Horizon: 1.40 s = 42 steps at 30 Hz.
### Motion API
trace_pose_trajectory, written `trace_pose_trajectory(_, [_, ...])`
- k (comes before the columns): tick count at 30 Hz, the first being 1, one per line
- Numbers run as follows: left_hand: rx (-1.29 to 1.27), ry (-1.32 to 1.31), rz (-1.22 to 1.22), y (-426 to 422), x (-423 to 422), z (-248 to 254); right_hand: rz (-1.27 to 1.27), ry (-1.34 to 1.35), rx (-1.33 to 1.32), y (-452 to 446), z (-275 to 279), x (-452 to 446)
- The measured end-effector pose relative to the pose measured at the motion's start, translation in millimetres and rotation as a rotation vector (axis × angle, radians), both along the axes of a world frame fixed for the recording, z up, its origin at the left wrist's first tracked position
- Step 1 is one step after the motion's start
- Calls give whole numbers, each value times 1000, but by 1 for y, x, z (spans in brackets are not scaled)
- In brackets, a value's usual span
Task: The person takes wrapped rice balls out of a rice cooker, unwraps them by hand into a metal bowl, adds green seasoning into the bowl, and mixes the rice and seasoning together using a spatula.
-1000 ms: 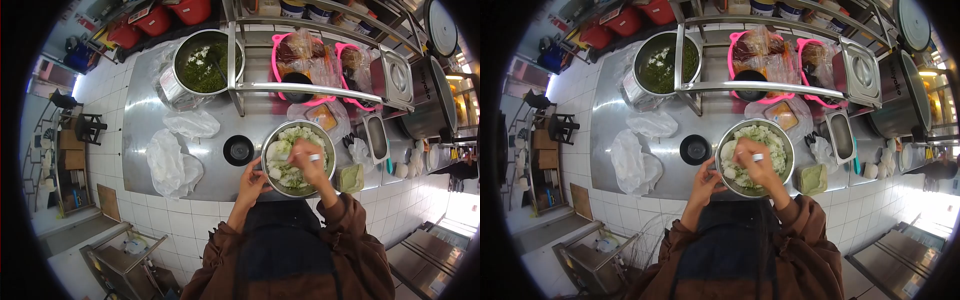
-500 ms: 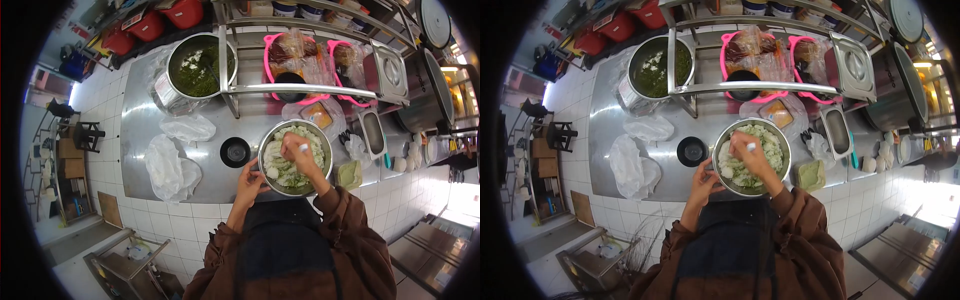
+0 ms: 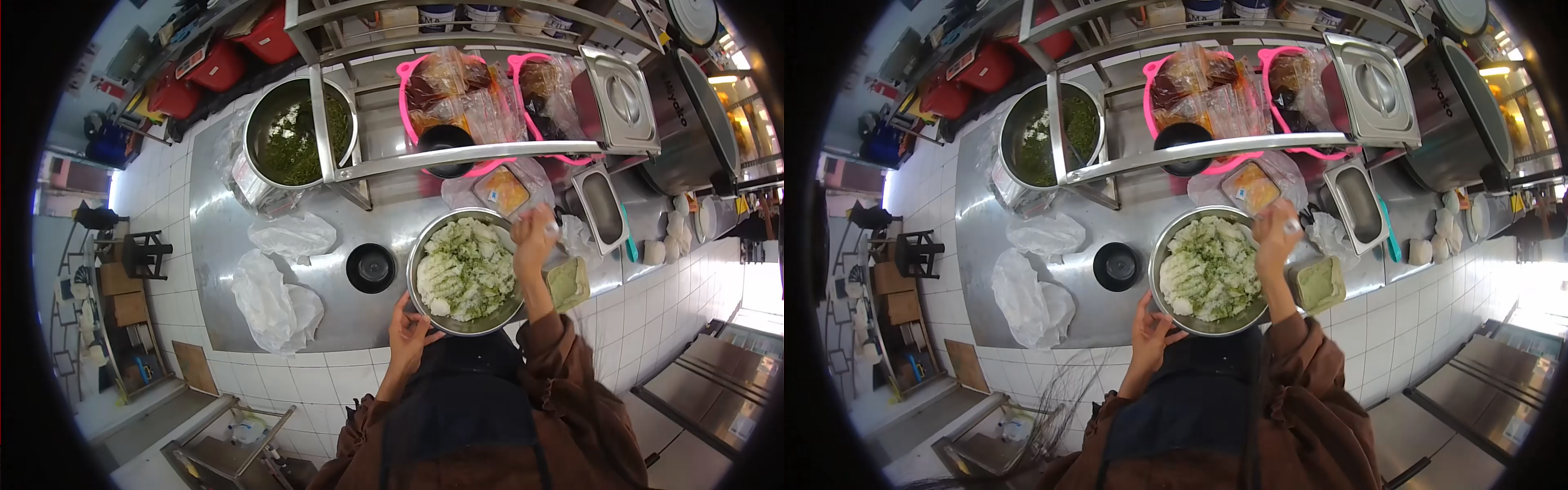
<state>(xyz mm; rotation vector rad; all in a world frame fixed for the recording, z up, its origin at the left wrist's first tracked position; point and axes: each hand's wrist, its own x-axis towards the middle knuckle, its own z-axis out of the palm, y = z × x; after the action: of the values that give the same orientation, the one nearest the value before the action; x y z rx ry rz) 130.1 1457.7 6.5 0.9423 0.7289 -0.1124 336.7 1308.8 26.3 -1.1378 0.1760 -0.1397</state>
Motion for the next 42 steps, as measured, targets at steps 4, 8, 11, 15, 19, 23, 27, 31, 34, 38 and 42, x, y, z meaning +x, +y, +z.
trace_pose_trajectory(4, [-33,-10,-23,4,0,2,328,173,213,6,-5,25])
trace_pose_trajectory(8, [11,-12,-14,1,4,3,298,231,313,13,-5,-8])
trace_pose_trajectory(11, [10,0,-2,2,4,5,319,-56,-137,36,16,-62])
trace_pose_trajectory(15, [-15,-17,11,2,4,5,557,-461,-592,46,18,-123])
trace_pose_trajectory(19, [162,-147,-56,8,-5,-19,738,-631,-690,37,9,-150])
trace_pose_trajectory(23, [84,-146,-13,5,-4,-8,770,-732,-679,34,7,-153])
trace_pose_trajectory(27, [11,-33,-6,1,4,13,375,-337,-379,24,46,-89])
trace_pose_trajectory(31, [43,-81,-19,0,3,8,415,175,269,13,79,-30])
trace_pose_trajectory(34, [53,-81,-21,-1,3,7,435,309,282,21,41,-24])
trace_pose_trajectory(38, [89,-76,-39,-1,4,9,310,242,203,20,6,-5])
trace_pose_trajectory(42, [95,-53,-28,-2,6,14,307,92,69,23,2,31])
